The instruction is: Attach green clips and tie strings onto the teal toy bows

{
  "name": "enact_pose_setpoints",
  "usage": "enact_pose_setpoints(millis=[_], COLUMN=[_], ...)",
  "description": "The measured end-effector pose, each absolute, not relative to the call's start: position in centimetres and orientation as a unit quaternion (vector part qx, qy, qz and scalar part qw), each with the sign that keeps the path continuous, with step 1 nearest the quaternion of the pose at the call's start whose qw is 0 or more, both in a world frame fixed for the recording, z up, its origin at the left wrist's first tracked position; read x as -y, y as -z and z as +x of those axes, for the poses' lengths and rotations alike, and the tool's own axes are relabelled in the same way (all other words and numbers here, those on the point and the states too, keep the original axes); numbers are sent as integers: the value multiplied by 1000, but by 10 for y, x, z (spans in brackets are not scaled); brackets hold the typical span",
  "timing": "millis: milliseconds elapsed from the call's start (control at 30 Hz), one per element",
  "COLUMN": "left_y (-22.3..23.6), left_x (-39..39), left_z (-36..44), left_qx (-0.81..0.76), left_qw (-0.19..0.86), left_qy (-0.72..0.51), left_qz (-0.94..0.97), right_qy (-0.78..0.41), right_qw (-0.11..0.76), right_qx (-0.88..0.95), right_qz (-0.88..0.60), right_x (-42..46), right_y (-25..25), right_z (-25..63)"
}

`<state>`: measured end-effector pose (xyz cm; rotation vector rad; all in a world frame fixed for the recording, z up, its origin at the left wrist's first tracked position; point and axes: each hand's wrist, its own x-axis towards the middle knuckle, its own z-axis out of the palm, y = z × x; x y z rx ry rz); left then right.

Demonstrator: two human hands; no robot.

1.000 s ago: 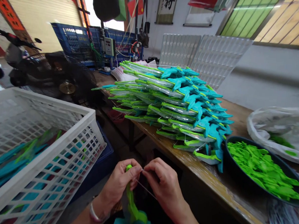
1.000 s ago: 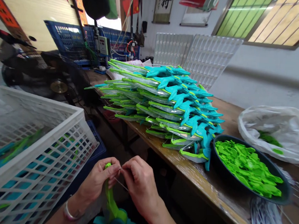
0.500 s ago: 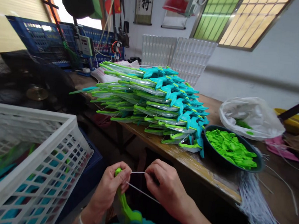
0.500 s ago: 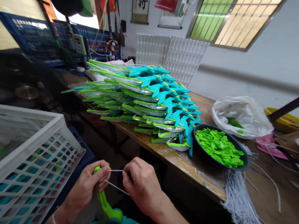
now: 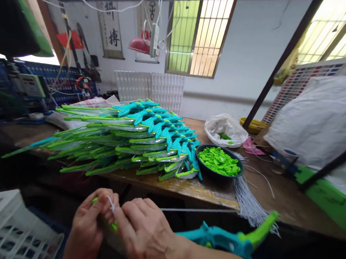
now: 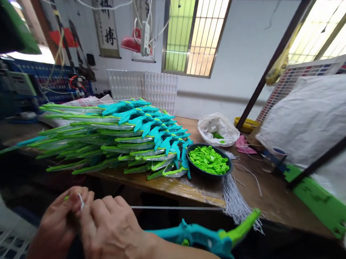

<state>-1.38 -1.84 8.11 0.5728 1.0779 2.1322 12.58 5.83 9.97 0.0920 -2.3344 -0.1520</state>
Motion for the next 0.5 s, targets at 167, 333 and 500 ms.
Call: enact_pose_setpoints(millis=[167, 333, 500], left_y=[-113, -124, -111], left_x=[-2, -51, -124], left_z=[-20, -9, -2], left_qx=[-338, -241, -288], left_qw=[206, 127, 115], left_qy=[-889, -928, -904], left_qz=[229, 253, 294], right_qy=[170, 171, 137], right_qw=[365, 238, 208], right_qx=[914, 949, 959], right_qz=[-46, -118, -137], right_x=[-59, -110, -203], right_y=[-90, -92, -95], right_z=[121, 103, 104])
